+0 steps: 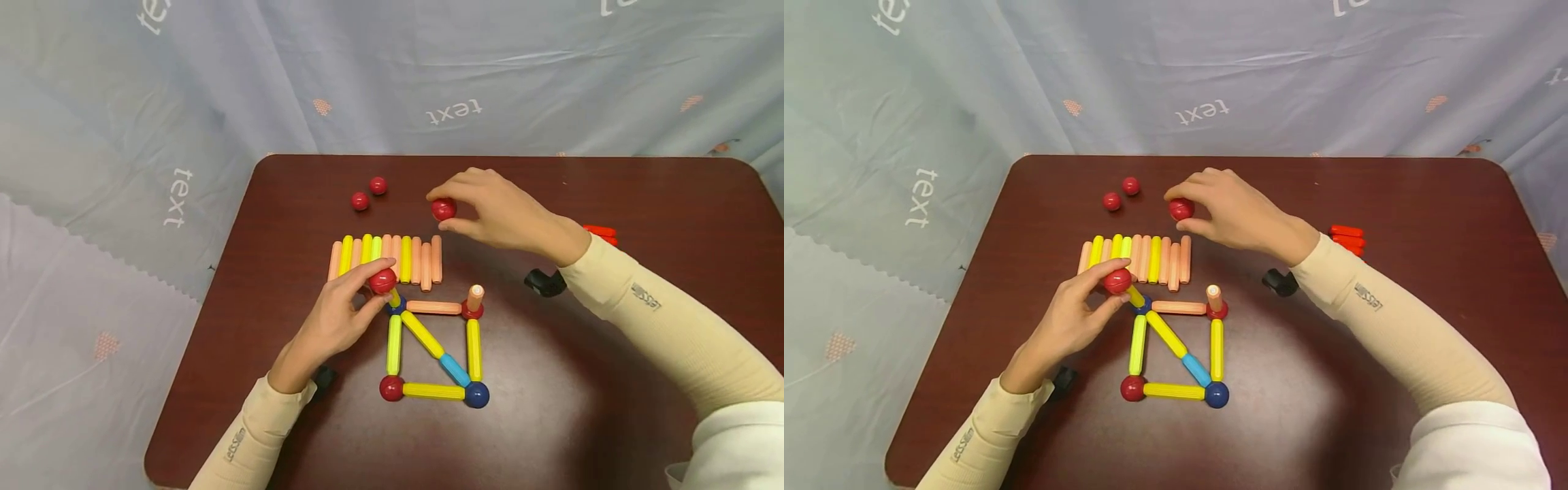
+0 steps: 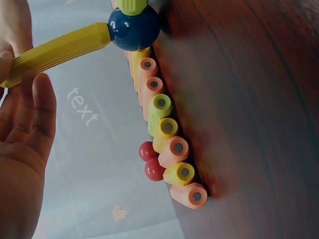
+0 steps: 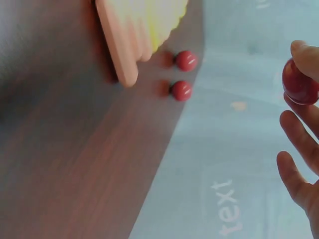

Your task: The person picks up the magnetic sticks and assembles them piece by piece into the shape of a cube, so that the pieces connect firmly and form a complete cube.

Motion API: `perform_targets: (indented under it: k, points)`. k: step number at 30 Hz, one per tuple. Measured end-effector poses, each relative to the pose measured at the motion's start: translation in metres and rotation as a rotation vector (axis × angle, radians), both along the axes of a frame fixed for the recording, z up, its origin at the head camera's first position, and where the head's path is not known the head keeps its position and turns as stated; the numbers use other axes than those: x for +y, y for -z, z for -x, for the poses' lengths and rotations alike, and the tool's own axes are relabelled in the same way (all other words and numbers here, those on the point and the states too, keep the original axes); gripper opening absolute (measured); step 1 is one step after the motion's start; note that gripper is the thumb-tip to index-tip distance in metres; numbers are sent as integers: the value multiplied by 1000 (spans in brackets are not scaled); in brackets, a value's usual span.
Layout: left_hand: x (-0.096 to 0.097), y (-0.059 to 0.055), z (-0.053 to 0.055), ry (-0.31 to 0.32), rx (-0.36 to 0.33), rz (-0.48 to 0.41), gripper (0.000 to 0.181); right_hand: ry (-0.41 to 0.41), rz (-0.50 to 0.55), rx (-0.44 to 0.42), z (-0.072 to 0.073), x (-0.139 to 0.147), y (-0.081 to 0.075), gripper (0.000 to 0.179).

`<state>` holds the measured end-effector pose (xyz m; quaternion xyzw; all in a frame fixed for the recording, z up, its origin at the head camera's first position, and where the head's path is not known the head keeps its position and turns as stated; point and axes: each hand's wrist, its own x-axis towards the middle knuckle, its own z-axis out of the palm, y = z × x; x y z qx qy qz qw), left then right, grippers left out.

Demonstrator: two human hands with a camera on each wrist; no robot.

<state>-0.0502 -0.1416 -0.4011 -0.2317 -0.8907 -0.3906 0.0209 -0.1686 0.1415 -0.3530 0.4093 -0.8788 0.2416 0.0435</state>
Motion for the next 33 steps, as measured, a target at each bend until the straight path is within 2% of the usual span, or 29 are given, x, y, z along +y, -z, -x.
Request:
perform_targets:
  k: [4,9,14,22,28,33]
  points:
    - [1,-1,1,-9,1,-1,64,-2,80,-2,-30,16,-5,46]
    - [1,-1,2,-12,1,1,64,-10,157,-8,-65,32,0,48]
    - [2,0,3,-4,11,0,66,-37,191,-7,-88,42,11,49]
    - [3,-1,3,-2,11,12,66,-37,197,-7,-97,41,28,52]
    - [4,0,4,5,18,3,64,12,187,-3,-99,43,29,52]
    - [3,-1,4,10,23,1,64,33,155,-37,-101,42,29,53]
